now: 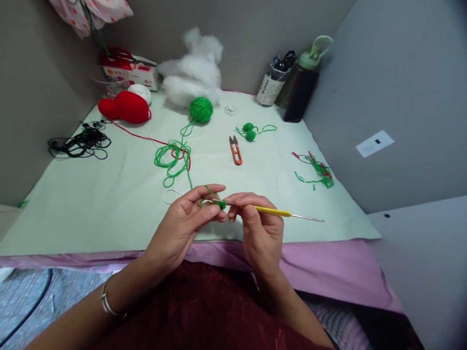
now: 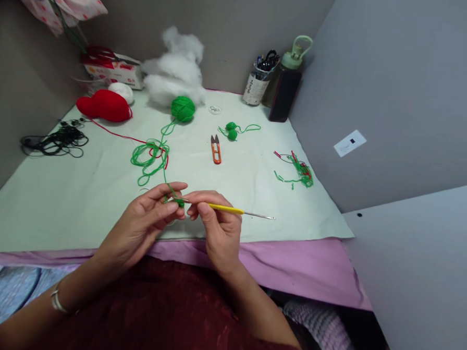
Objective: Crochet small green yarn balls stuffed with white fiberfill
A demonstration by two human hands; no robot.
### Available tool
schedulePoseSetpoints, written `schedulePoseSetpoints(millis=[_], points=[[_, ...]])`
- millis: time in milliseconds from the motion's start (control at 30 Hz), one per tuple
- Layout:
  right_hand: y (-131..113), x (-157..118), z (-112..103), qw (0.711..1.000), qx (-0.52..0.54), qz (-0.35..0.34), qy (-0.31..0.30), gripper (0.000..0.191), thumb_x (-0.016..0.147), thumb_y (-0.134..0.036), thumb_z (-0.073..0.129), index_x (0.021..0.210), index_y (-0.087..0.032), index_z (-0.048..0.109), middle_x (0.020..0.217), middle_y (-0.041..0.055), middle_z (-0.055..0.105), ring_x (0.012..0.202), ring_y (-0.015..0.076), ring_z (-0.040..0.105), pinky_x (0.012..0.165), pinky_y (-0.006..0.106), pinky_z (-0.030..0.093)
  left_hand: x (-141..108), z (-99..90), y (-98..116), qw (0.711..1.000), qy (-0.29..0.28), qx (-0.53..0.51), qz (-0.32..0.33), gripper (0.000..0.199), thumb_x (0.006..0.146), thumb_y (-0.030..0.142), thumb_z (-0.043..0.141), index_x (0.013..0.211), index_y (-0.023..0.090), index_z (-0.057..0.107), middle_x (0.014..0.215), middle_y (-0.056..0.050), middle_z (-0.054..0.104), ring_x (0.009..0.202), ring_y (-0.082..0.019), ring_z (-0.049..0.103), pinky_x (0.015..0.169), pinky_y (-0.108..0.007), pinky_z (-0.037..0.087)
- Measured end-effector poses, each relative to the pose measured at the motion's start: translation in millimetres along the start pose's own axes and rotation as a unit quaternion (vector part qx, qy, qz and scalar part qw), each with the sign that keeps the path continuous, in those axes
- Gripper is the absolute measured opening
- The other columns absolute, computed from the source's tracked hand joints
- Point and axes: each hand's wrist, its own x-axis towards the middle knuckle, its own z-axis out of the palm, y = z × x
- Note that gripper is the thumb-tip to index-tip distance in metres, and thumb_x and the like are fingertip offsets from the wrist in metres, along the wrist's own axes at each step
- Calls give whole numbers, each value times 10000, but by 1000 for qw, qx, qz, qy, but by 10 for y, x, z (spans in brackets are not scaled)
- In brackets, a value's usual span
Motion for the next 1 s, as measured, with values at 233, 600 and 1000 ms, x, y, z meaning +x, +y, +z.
schedulePoseSetpoints(millis=[233,600,1000], points=[[41,0,26,1000,28,7,7,159,1005,-283,600,1032,-265,756,956,29,742,734,132,665,681,306,572,-16,0,-2,1000,-22,8,21,253,837,225,817,1087,224,777,800,8,696,764,-112,672,850,-259,542],[-21,21,65,999,-10,18,30,73,852,-182,758,888,-242,739,857,-4,712,764,127,676,689,259,589,-18,-33,-20,999,-12,23,21,272,803,217,839,1073,227,804,828,4,679,731,-107,656,789,-239,549],[24,10,22,999,12,41,-13,106,939,-293,699,1019,-256,758,907,10,727,754,126,673,711,276,581,-3,-26,23,997,-7,-64,-36,230,818,216,840,1042,198,790,797,15,689,691,-76,679,724,-173,570]])
